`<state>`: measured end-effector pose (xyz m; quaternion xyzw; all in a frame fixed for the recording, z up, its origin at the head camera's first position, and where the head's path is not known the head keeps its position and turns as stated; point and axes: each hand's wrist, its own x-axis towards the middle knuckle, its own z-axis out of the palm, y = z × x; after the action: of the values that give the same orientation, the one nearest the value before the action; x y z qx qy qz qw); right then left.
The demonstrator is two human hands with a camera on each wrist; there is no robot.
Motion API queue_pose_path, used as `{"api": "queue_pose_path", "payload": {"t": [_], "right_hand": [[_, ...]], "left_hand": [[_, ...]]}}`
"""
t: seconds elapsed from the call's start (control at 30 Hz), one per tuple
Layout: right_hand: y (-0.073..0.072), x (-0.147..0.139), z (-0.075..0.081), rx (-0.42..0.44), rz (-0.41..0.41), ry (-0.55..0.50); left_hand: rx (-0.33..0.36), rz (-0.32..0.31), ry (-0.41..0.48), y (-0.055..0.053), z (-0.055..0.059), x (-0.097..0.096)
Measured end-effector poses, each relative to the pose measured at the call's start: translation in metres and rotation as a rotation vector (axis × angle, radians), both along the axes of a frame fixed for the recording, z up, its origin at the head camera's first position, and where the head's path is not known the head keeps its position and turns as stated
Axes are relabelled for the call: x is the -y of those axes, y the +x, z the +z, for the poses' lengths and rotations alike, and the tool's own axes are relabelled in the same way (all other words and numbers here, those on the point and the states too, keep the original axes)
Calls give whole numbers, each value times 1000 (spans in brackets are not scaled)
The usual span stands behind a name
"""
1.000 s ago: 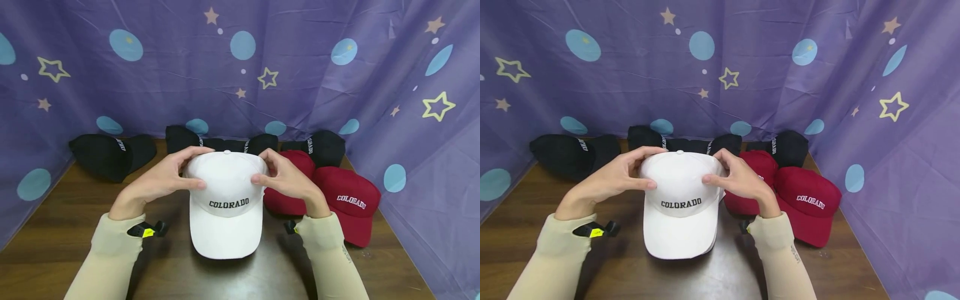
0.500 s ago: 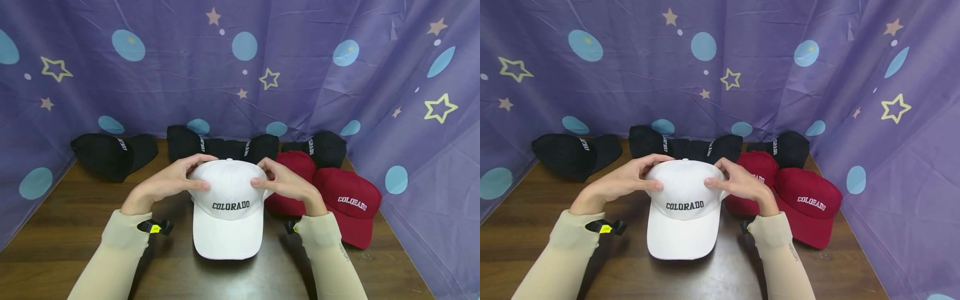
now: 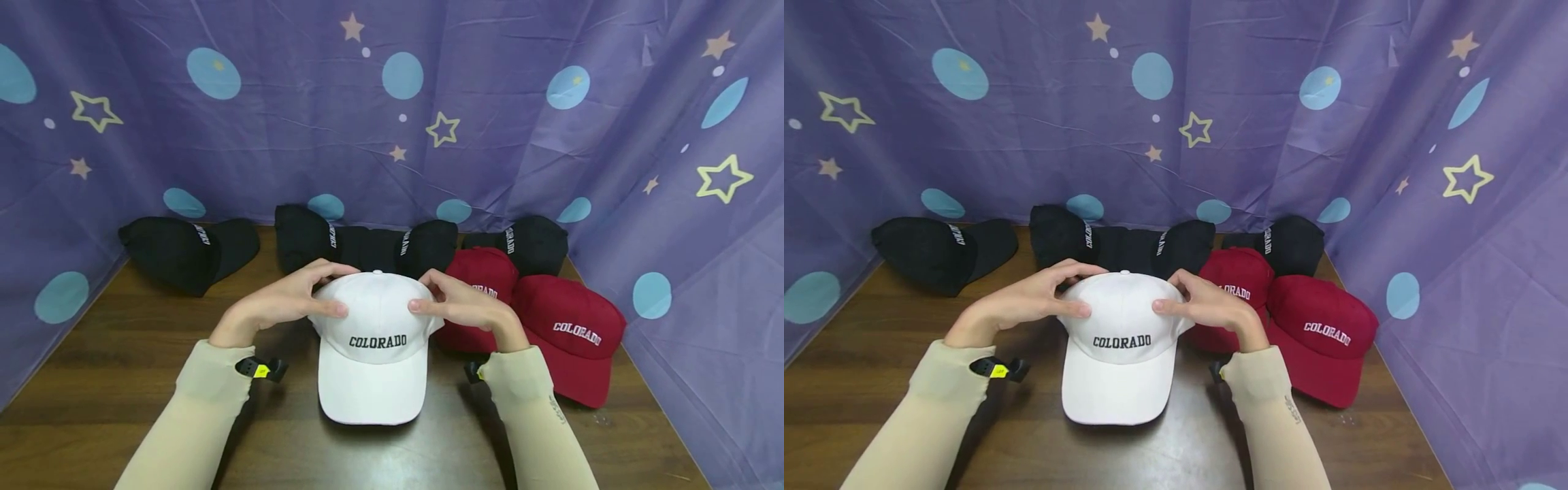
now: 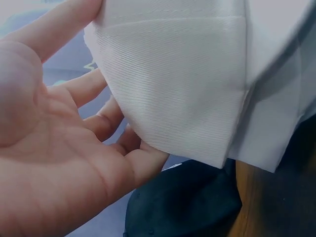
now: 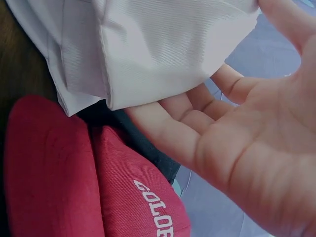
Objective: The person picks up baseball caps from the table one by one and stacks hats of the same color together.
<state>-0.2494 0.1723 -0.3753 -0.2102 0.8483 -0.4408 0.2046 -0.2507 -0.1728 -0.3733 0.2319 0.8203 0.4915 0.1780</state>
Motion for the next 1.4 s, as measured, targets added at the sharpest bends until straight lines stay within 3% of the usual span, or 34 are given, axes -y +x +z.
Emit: {"api": "queue_pose_path", "payload": {"t": [0.23, 0.47, 0.97, 1.23, 1.4], "right_hand": [[-1, 1, -2, -5, -11, 29], [-2, 2, -5, -7, -11, 34], [-1, 4, -7, -47, -10, 16], [-1, 6, -6, -42, -33, 16], [-1, 8, -5, -27, -48, 23]], "left_hand": [[6, -2, -49, 0, -2, 1], [13, -43, -27, -2, -5, 1], [13, -31, -76, -2, -5, 2], [-45, -5, -126, 0, -4, -2], [-44, 9, -123, 0, -5, -4]]}}
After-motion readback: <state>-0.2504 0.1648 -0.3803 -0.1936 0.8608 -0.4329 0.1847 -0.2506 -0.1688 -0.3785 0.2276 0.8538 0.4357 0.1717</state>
